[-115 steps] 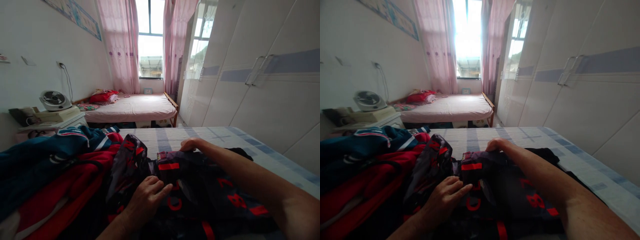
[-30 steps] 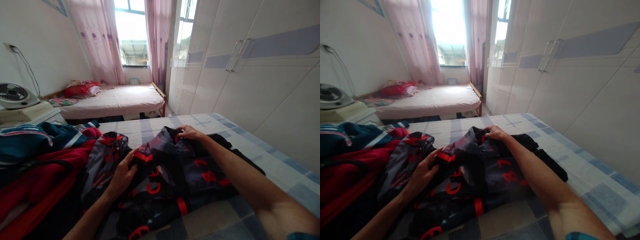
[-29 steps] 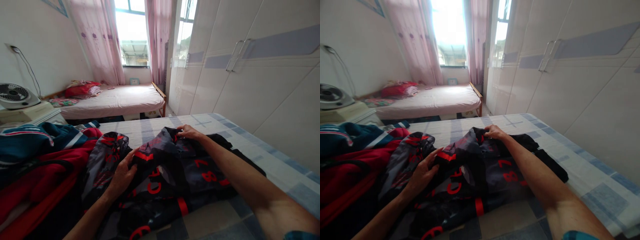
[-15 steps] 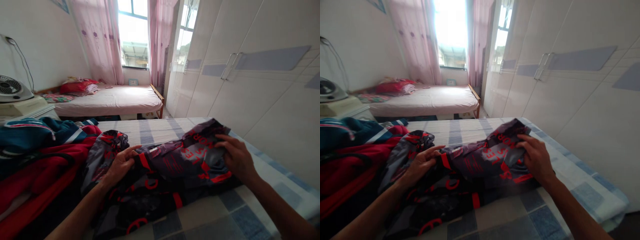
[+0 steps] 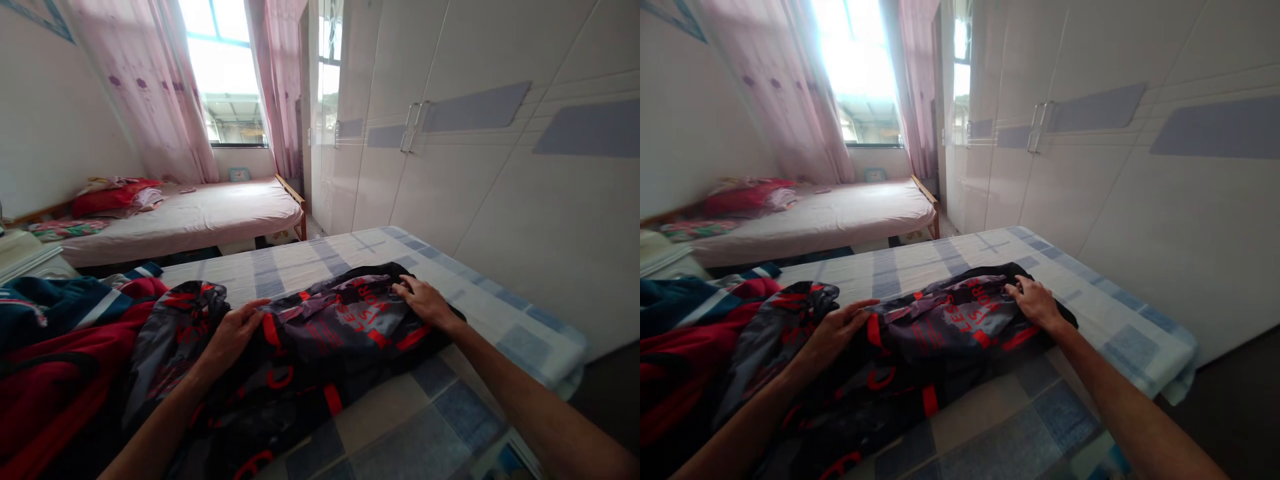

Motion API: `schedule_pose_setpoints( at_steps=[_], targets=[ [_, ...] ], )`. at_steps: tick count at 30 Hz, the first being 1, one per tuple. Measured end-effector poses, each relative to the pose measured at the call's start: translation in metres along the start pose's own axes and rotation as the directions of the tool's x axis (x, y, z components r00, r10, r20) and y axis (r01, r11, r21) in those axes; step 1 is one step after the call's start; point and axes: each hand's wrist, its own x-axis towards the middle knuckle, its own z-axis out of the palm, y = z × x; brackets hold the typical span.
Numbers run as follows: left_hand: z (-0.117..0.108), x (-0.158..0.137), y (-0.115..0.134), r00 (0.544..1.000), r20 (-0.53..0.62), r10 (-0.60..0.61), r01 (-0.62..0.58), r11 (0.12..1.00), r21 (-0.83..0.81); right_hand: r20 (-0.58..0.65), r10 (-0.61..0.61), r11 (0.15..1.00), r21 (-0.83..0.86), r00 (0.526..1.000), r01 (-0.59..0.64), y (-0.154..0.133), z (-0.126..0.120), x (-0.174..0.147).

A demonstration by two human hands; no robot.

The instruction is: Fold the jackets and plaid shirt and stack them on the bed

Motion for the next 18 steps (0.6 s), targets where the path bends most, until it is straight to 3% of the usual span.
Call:
schedule_pose_setpoints(
  at_steps=[3, 6, 8, 10, 14, 16, 18],
  targets=[
    [0.002, 0.004, -0.007, 0.999, -0.015, 0.031, -0.025, 0.948, 0.316, 0.062, 0.02, 0.998, -0.06, 0.998, -0.017, -0.005, 0.007, 0.005],
    [0.003, 0.002, -0.002, 0.999, 0.001, 0.035, -0.027, 0.75, 0.66, -0.002, 0.007, 0.994, -0.112, 1.0, -0.008, -0.006, 0.001, 0.002],
    [0.006, 0.0, 0.013, 0.995, -0.028, 0.093, -0.038, 0.637, 0.77, -0.081, -0.035, 0.982, -0.187, 0.996, 0.019, -0.01, -0.007, -0.001],
    [0.013, 0.001, 0.03, 0.976, -0.012, 0.217, -0.128, 0.62, 0.774, -0.145, -0.145, 0.973, -0.203, 0.979, 0.114, -0.022, -0.015, -0.002],
    [0.037, 0.011, 0.043, 0.881, 0.226, 0.415, -0.461, 0.652, 0.602, -0.154, -0.409, 0.912, -0.106, 0.899, 0.397, -0.059, -0.015, 0.005],
    [0.048, 0.017, 0.029, 0.874, 0.299, 0.383, -0.485, 0.649, 0.586, -0.081, -0.488, 0.872, -0.095, 0.869, 0.48, -0.07, -0.003, 0.012],
    [0.054, 0.022, 0.008, 0.911, 0.278, 0.304, -0.411, 0.646, 0.643, 0.043, -0.459, 0.881, -0.105, 0.887, 0.461, -0.067, 0.014, 0.022]
  ],
)
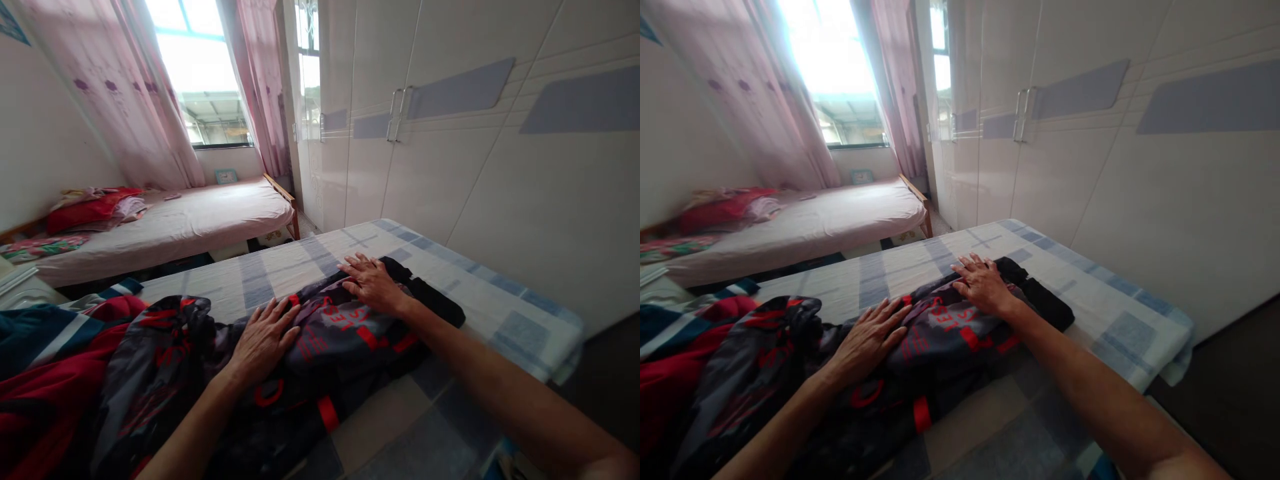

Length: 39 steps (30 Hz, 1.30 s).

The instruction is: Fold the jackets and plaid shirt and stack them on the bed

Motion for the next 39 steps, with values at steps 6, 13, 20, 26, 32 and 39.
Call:
schedule_pose_setpoints(
  at_steps=[6, 13, 20, 26, 32, 39],
  targets=[
    [0.02, -0.008, -0.022, 0.993, 0.029, -0.117, 0.112, 0.986, 0.126, 0.209, 0.321, 0.947, -0.053, 0.924, -0.317, 0.039, 0.039, 0.003],
    [0.011, -0.008, -0.009, 0.995, 0.0, -0.099, 0.099, 0.993, 0.07, 0.189, 0.272, 0.962, -0.087, 0.944, -0.26, 0.043, 0.04, 0.002],
    [-0.05, -0.077, -0.023, 0.872, -0.448, -0.198, 0.249, 0.967, 0.057, 0.135, 0.208, 0.977, -0.082, 0.969, -0.198, 0.056, 0.048, 0.004],
    [-0.075, -0.145, -0.07, 0.598, -0.412, -0.688, 0.587, 0.726, -0.359, -0.107, 0.187, 0.982, 0.032, 0.977, -0.184, 0.028, 0.02, 0.012],
    [-0.072, -0.119, -0.081, 0.5, -0.315, -0.806, 0.507, 0.568, -0.649, -0.262, -0.082, 0.976, 0.175, 0.961, 0.131, -0.048, 0.001, 0.007],
    [-0.103, -0.111, -0.01, 0.548, -0.465, -0.695, 0.211, 0.653, -0.728, -0.154, -0.161, 0.911, 0.358, 0.975, 0.207, -0.083, 0.004, -0.016]
  ],
)
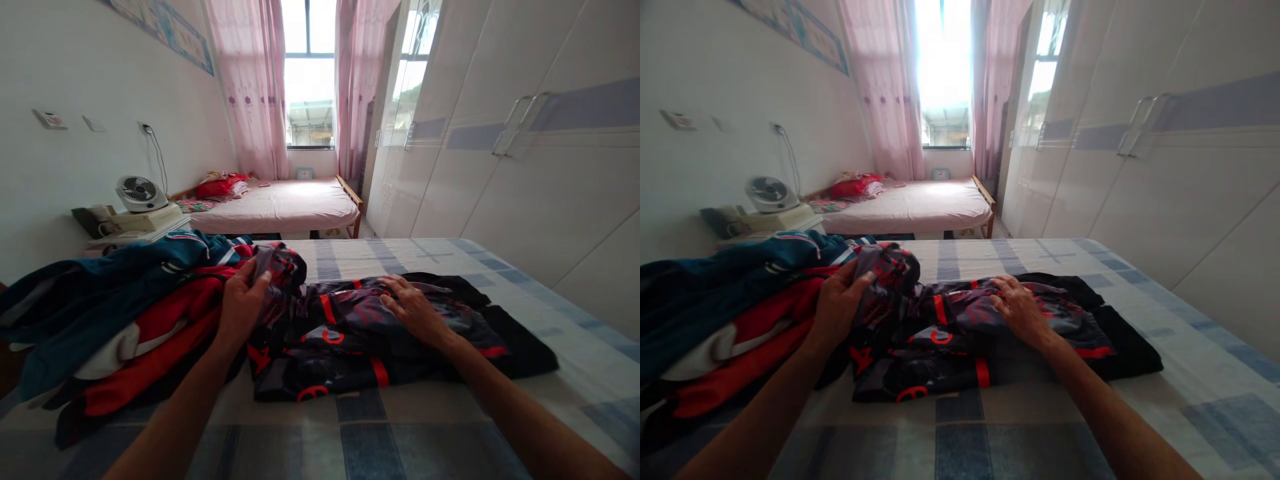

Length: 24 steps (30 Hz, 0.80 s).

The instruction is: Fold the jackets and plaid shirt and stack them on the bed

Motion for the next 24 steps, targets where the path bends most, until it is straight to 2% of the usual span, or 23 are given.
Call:
schedule_pose_setpoints(
  at_steps=[1, 2, 3, 5, 6, 7, 8, 9, 10, 13, 16, 18, 21, 23, 24],
  targets=[
    [0.005, -0.014, 0.011, 0.993, 0.053, 0.107, -0.111, 0.991, 0.076, -0.012, 0.011, 0.999, 0.034, 1.0, -0.01, -0.004, -0.001, 0.0],
    [0.011, -0.029, 0.019, 0.968, 0.153, 0.197, -0.22, 0.963, 0.153, -0.027, 0.026, 0.997, 0.073, 0.999, -0.024, -0.008, -0.003, 0.0],
    [0.019, -0.044, 0.025, 0.916, 0.298, 0.27, -0.34, 0.915, 0.218, -0.042, 0.047, 0.992, 0.116, 0.998, -0.042, -0.013, -0.005, 0.0],
    [0.035, -0.071, 0.028, 0.749, 0.598, 0.286, -0.532, 0.798, 0.284, -0.052, 0.107, 0.973, 0.21, 0.993, -0.093, -0.024, -0.01, 0.001],
    [0.042, -0.082, 0.026, 0.66, 0.703, 0.263, -0.601, 0.747, 0.285, -0.041, 0.139, 0.96, 0.252, 0.989, -0.125, -0.03, -0.012, 0.002],
    [0.047, -0.091, 0.024, 0.595, 0.767, 0.241, -0.645, 0.712, 0.277, -0.019, 0.168, 0.946, 0.286, 0.986, -0.156, -0.036, -0.014, 0.002],
    [0.05, -0.097, 0.021, 0.559, 0.794, 0.24, -0.669, 0.696, 0.261, 0.011, 0.188, 0.933, 0.309, 0.982, -0.183, -0.041, -0.015, 0.001],
    [0.05, -0.101, 0.018, 0.557, 0.786, 0.267, -0.678, 0.693, 0.245, 0.05, 0.199, 0.924, 0.322, 0.979, -0.204, -0.046, -0.016, 0.001],
    [0.047, -0.102, 0.015, 0.583, 0.751, 0.311, -0.675, 0.7, 0.234, 0.093, 0.2, 0.919, 0.326, 0.975, -0.22, -0.05, -0.016, 0.0],
    [0.027, -0.094, 0.008, 0.722, 0.539, 0.434, -0.624, 0.745, 0.236, 0.175, 0.178, 0.935, 0.277, 0.968, -0.222, -0.063, -0.012, 0.001],
    [0.003, -0.078, -0.005, 0.845, 0.345, 0.409, -0.517, 0.79, 0.329, 0.126, 0.079, 0.99, 0.103, 0.989, -0.093, -0.078, 0.0, 0.009],
    [-0.007, -0.07, -0.018, 0.894, 0.283, 0.346, -0.439, 0.798, 0.412, 0.109, 0.02, 0.998, -0.064, 0.994, -0.013, -0.089, 0.011, 0.022],
    [-0.01, -0.068, -0.04, 0.901, 0.318, 0.294, -0.419, 0.776, 0.472, 0.178, 0.063, 0.972, -0.235, 0.982, -0.02, -0.102, 0.023, 0.044],
    [-0.007, -0.073, -0.052, 0.869, 0.417, 0.265, -0.457, 0.753, 0.473, 0.198, 0.098, 0.963, -0.265, 0.975, -0.043, -0.105, 0.02, 0.057],
    [-0.006, -0.075, -0.056, 0.853, 0.46, 0.245, -0.469, 0.746, 0.472, 0.153, 0.103, 0.964, -0.257, 0.983, -0.061, -0.105, 0.014, 0.061]
  ],
)
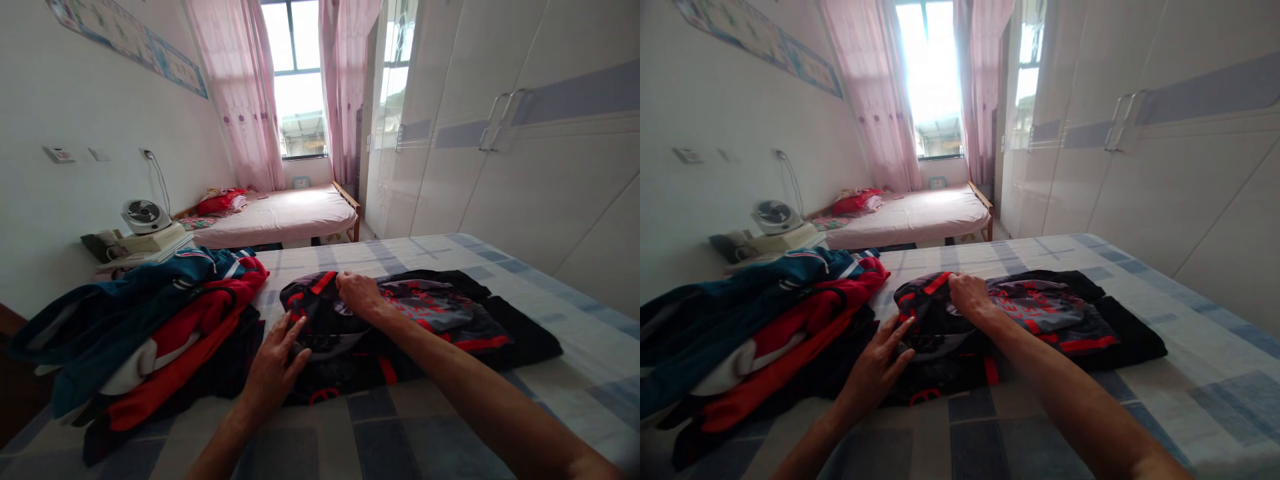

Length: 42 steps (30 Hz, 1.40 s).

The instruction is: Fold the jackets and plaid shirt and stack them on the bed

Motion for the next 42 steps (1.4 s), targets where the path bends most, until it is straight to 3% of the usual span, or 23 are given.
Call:
schedule_pose_setpoints(
  at_steps=[2, 4, 5, 7, 10, 13, 15, 17, 19, 20, 22, 25, 27, 29, 30, 32, 35, 38, 40, 42],
  targets=[
    [0.004, -0.002, 0.0, 0.999, 0.05, -0.007, 0.008, 1.0, -0.016, -0.183, 0.048, 0.998, 0.052, 0.982, -0.039, 0.01, -0.016, 0.001],
    [0.0, 0.002, 0.001, 0.999, 0.024, -0.045, 0.047, 0.996, -0.08, -0.35, 0.11, 0.991, 0.112, 0.93, -0.075, 0.025, -0.032, -0.002],
    [-0.005, 0.007, 0.001, 0.997, -0.014, -0.074, 0.072, 0.991, -0.114, -0.372, 0.138, 0.987, 0.128, 0.918, -0.096, 0.032, -0.036, -0.005],
    [-0.017, 0.021, 0.004, 0.982, -0.128, -0.136, 0.118, 0.983, -0.138, -0.266, 0.188, 0.98, 0.111, 0.945, -0.164, 0.045, -0.036, -0.011],
    [-0.032, 0.039, 0.017, 0.968, -0.224, -0.113, 0.103, 0.993, -0.055, 0.07, 0.186, 0.978, 0.085, 0.98, -0.191, 0.053, -0.015, -0.02],
    [-0.028, 0.042, 0.045, 1.0, -0.028, 0.015, -0.015, 1.0, 0.021, 0.255, 0.028, 0.98, 0.182, 0.967, -0.077, 0.046, 0.008, -0.019],
    [-0.015, 0.04, 0.066, 0.989, 0.134, 0.06, -0.068, 0.996, 0.057, 0.24, -0.052, 0.96, 0.281, 0.969, -0.018, 0.034, 0.013, -0.012],
    [0.0, 0.041, 0.082, 0.98, 0.194, 0.053, -0.072, 0.993, 0.096, 0.159, -0.102, 0.909, 0.417, 0.982, 0.027, 0.019, 0.009, -0.002],
    [0.007, 0.049, 0.088, 0.994, 0.104, -0.021, 0.014, 0.997, 0.07, 0.043, -0.115, 0.81, 0.582, 0.992, 0.069, 0.002, -0.004, 0.007],
    [0.007, 0.056, 0.086, 0.995, 0.02, -0.097, 0.098, 0.995, -0.022, -0.012, -0.117, 0.743, 0.663, 0.993, 0.095, -0.006, -0.012, 0.011],
    [-0.004, 0.071, 0.075, 0.952, -0.105, -0.289, 0.242, 0.916, -0.321, -0.082, -0.128, 0.579, 0.803, 0.988, 0.142, -0.02, -0.03, 0.015],
    [-0.04, 0.091, 0.046, 0.871, -0.109, -0.479, 0.304, 0.699, -0.647, -0.142, -0.115, 0.391, 0.903, 0.983, 0.176, -0.031, -0.047, 0.014],
    [-0.07, 0.096, 0.027, 0.817, -0.121, -0.564, 0.204, 0.478, -0.855, -0.144, -0.049, 0.36, 0.921, 0.988, 0.152, -0.029, -0.045, 0.009],
    [-0.097, 0.094, 0.012, 0.797, -0.141, -0.588, -0.037, 0.185, -0.982, -0.07, -0.016, 0.372, 0.925, 0.997, 0.071, -0.025, -0.031, 0.002],
    [-0.108, 0.091, 0.006, 0.807, -0.156, -0.569, -0.145, 0.066, -0.987, -0.015, -0.022, 0.386, 0.922, 1.0, 0.023, -0.023, -0.021, -0.002],
    [-0.122, 0.082, -0.004, 0.851, -0.148, -0.504, -0.206, -0.061, -0.977, 0.068, -0.06, 0.424, 0.905, 0.996, -0.037, -0.023, 0.003, -0.008],
    [-0.126, 0.071, -0.017, 0.87, -0.019, -0.492, -0.091, -0.122, -0.988, 0.101, -0.13, 0.42, 0.907, 0.986, -0.038, -0.032, 0.035, -0.013],
    [-0.122, 0.064, -0.027, 0.813, 0.037, -0.581, -0.053, -0.138, -0.989, 0.115, -0.182, 0.381, 0.924, 0.977, -0.038, -0.044, 0.053, -0.016],
    [-0.122, 0.062, -0.033, 0.773, 0.002, -0.634, -0.093, -0.116, -0.989, 0.115, -0.204, 0.394, 0.919, 0.972, -0.026, -0.051, 0.056, -0.018],
    [-0.125, 0.059, -0.037, 0.777, -0.104, -0.621, -0.165, -0.041, -0.986, 0.112, -0.195, 0.425, 0.905, 0.974, -0.019, -0.056, 0.056, -0.02]
  ],
)
